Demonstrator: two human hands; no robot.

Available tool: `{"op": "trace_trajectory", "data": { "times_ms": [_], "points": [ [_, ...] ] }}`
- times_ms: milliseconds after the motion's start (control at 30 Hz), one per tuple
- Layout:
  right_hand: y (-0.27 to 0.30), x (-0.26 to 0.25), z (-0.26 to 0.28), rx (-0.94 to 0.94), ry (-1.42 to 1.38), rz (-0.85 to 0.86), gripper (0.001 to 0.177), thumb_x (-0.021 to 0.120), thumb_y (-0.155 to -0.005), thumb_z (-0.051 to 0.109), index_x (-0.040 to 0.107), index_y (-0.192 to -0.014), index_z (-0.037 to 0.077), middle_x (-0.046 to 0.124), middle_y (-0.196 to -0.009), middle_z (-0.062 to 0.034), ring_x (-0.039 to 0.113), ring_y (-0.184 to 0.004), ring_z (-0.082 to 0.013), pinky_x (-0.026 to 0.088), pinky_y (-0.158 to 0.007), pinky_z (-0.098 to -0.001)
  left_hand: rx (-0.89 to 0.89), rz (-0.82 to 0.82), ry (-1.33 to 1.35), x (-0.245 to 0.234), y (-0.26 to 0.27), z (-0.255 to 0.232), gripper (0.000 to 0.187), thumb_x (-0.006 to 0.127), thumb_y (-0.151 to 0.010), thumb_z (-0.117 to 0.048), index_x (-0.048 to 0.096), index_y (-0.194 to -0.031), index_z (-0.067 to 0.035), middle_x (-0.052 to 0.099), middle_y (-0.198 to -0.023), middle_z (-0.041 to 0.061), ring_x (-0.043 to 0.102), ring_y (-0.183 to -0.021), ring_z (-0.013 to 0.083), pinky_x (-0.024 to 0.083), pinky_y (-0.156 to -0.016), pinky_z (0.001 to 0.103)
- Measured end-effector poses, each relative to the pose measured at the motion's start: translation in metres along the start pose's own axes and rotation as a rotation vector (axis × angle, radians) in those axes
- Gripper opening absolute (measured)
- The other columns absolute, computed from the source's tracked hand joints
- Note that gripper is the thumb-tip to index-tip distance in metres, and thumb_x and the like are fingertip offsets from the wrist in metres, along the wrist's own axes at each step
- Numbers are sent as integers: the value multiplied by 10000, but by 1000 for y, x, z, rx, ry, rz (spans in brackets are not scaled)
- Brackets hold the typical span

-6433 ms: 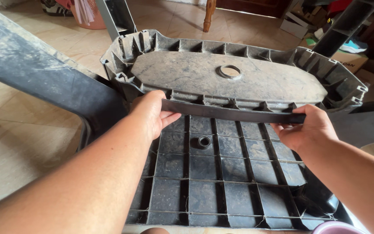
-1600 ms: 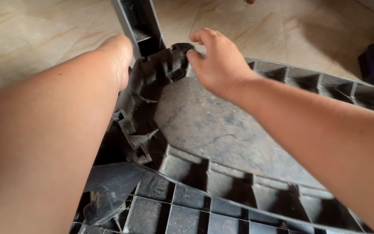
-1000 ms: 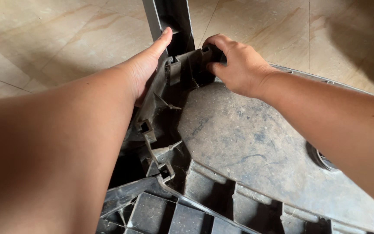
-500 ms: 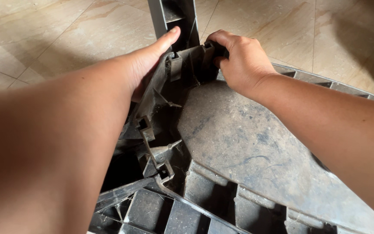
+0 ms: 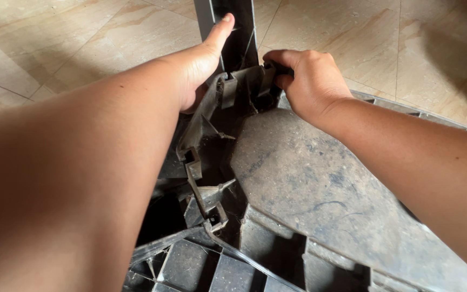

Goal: The person repeatedly aligns and presses a plastic chair leg into the underside of a chair seat, attempting to snap it into place. The hands hold the leg and seat, wiggle the joint, and apply pressure at the connection point throughout the clip.

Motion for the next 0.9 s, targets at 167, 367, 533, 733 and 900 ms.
{"op": "trace_trajectory", "data": {
  "times_ms": [167, 367, 533, 733, 900],
  "points": [
    [2, 3, 6, -9, 25, -10, 446, 538, -974, 44, 627, -1369, 233, 711, -1234, -93, 732, -1006, -258, 578, -907, -362, -43, -236, -108, -3, 10, 4, 1083, 336, -797, -866, 229, -1601, -148, 252, -1626, 227, 271, -1508, 371, 339, -1149, 583],
    [3, 6, 6, 64, 68, -12, 433, 571, -978, 80, 648, -1360, 267, 721, -1197, -129, 724, -1001, -306, 568, -932, -393, -4, 117, 4, -3, 5, 10, 945, 825, -701, -617, 578, -1413, -47, 596, -1452, 230, 523, -1322, 358, 512, -1077, 527],
    [2, 9, -7, -14, 53, -9, 447, 568, -979, 118, 560, -1419, 198, 699, -1239, -151, 687, -1088, -338, 516, -1006, -416, -68, -37, -70, -1, 4, 13, 962, 760, -709, -650, 560, -1459, -81, 543, -1507, 224, 472, -1407, 370, 393, -1128, 566],
    [5, 11, -39, -203, 26, -113, 551, 599, -986, 144, 412, -1492, 31, 572, -1379, -248, 545, -1281, -388, 422, -1080, -453, -8, -311, -135, 9, 26, -12, 1181, 591, -728, -789, 194, -1620, -125, 105, -1684, 226, 23, -1551, 443, 78, -1218, 645],
    [21, -4, -82, -269, -9, -373, 468, 622, -975, 91, 499, -1415, -12, 621, -1301, -216, 542, -1260, -388, 427, -1060, -465, 147, -1016, -135, 16, 31, -37, 1229, 728, -789, -659, 19, -1638, -122, -68, -1690, 217, -9, -1562, 408, 120, -1212, 665]
  ]
}}
Point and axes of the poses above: each hand's wrist, its own y-axis away from the middle knuckle, its own x-axis out of the palm, z = x × y, the point moved 2 cm from there along -y, towards the middle knuckle
